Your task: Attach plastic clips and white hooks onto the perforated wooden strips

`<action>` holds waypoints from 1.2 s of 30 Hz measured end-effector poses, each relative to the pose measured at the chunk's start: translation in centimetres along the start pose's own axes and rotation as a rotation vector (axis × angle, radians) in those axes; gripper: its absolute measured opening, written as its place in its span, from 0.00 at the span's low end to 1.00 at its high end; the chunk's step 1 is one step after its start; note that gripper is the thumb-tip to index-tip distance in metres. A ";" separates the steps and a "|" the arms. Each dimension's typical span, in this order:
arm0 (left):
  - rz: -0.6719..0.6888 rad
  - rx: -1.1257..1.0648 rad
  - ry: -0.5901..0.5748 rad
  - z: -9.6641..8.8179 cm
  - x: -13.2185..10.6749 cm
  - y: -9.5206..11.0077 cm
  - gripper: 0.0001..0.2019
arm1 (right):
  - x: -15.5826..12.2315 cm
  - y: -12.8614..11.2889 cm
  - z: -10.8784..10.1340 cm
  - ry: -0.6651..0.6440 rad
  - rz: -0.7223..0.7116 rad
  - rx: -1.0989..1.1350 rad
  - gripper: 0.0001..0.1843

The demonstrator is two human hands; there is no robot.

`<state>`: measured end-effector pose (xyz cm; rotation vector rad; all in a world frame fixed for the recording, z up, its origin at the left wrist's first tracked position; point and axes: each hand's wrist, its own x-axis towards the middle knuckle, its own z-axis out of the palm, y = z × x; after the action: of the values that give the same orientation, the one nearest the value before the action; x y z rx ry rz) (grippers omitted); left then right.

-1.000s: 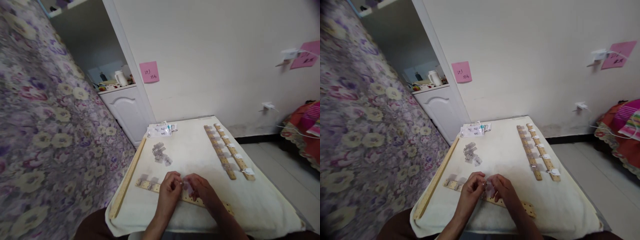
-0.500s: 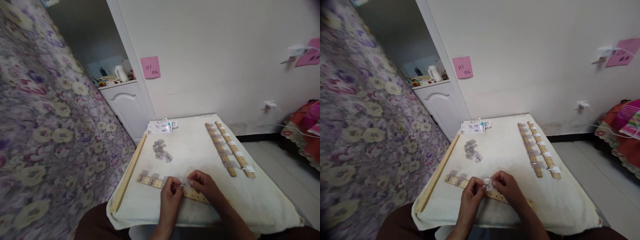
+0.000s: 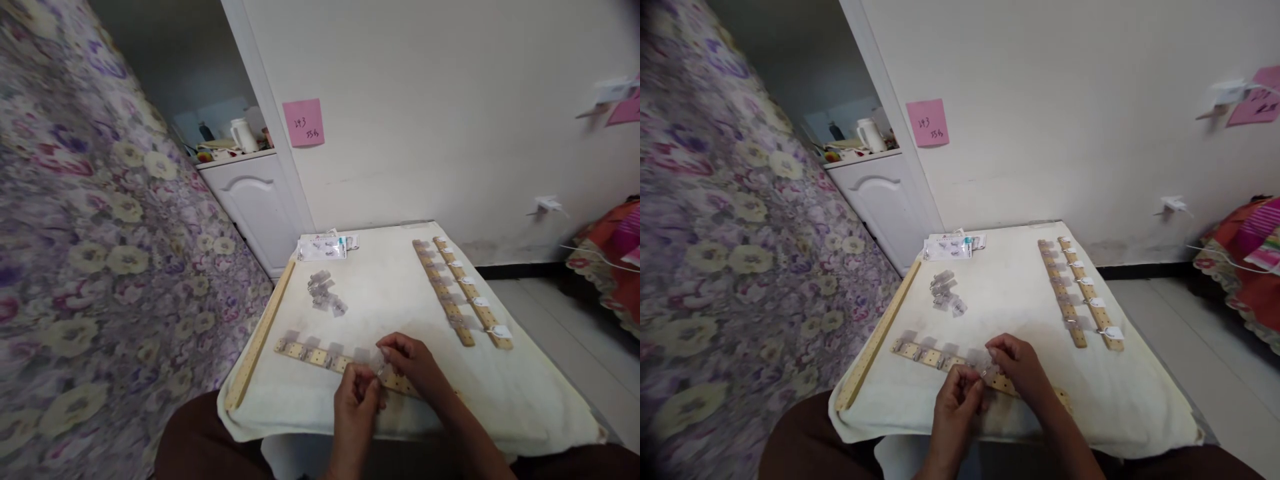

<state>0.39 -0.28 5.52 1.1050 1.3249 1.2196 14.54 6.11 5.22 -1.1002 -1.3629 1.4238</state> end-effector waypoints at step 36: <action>0.600 0.831 -0.288 -2.5 -2.3 -4.1 0.23 | 0.7 2.0 -2.3 -0.080 0.013 -0.270 0.07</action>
<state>-1.90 -3.17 1.68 2.3022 1.3366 0.8360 16.57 7.31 3.20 -1.2349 -1.6438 1.3321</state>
